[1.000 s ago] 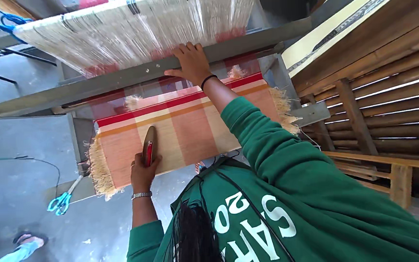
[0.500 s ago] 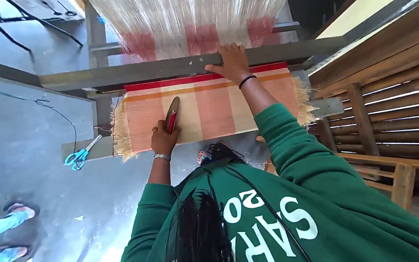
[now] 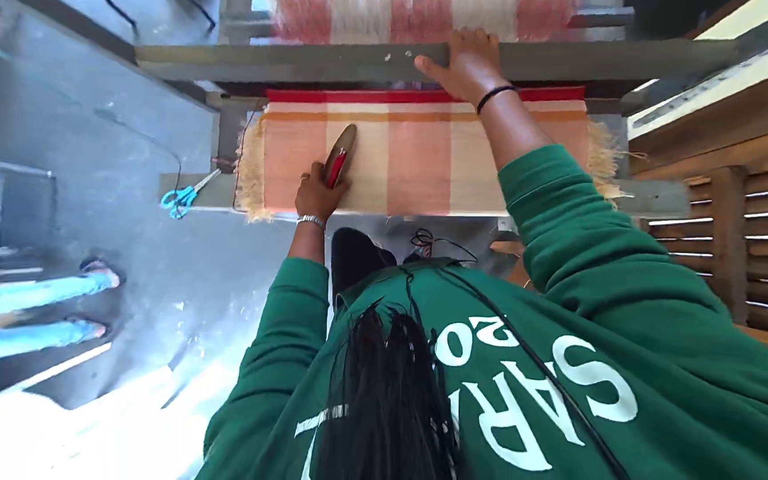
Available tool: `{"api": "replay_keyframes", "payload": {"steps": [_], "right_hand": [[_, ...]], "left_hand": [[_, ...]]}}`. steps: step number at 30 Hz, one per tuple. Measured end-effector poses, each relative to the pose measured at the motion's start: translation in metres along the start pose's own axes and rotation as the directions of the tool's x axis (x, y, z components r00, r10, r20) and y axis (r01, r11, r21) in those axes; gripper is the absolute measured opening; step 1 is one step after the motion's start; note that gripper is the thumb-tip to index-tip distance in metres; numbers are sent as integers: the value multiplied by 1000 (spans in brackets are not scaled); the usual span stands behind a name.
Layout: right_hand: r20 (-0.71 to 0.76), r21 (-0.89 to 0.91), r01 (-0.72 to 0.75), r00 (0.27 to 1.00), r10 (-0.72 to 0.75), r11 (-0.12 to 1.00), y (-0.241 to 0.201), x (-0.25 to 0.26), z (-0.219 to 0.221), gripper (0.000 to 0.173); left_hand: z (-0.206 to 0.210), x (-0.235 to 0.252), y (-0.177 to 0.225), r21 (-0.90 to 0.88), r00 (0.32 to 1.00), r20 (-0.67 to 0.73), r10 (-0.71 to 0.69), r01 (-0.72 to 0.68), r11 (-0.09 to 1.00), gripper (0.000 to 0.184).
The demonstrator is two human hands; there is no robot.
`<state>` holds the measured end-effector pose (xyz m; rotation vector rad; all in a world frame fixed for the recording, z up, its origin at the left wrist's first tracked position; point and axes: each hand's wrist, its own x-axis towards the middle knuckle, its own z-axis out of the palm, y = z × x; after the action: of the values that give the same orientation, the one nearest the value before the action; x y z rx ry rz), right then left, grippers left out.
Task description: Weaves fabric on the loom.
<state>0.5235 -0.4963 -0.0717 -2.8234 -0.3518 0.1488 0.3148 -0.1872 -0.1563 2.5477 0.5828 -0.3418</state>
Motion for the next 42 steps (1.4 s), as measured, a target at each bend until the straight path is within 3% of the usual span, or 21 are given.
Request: {"api": "replay_keyframes", "payload": {"steps": [26,30,36,42], "right_hand": [[-179,-73,58,981,-70,996,6,4,12,100],[-191,-118,81,976,-102,990,9,25,12,101],[-144,-42,54,988,-59,998,14,73,-12,108],[-111,-47,21,993,-26,999,3,26,-3,108]], "left_hand": [[5,0,1,-67,997,-82,-16,11,998,72],[4,-2,0,-68,995,-93,-26,20,997,70],[4,-2,1,-73,995,-91,-33,26,997,69],[6,-3,-2,-81,995,-99,-12,4,997,69]]}}
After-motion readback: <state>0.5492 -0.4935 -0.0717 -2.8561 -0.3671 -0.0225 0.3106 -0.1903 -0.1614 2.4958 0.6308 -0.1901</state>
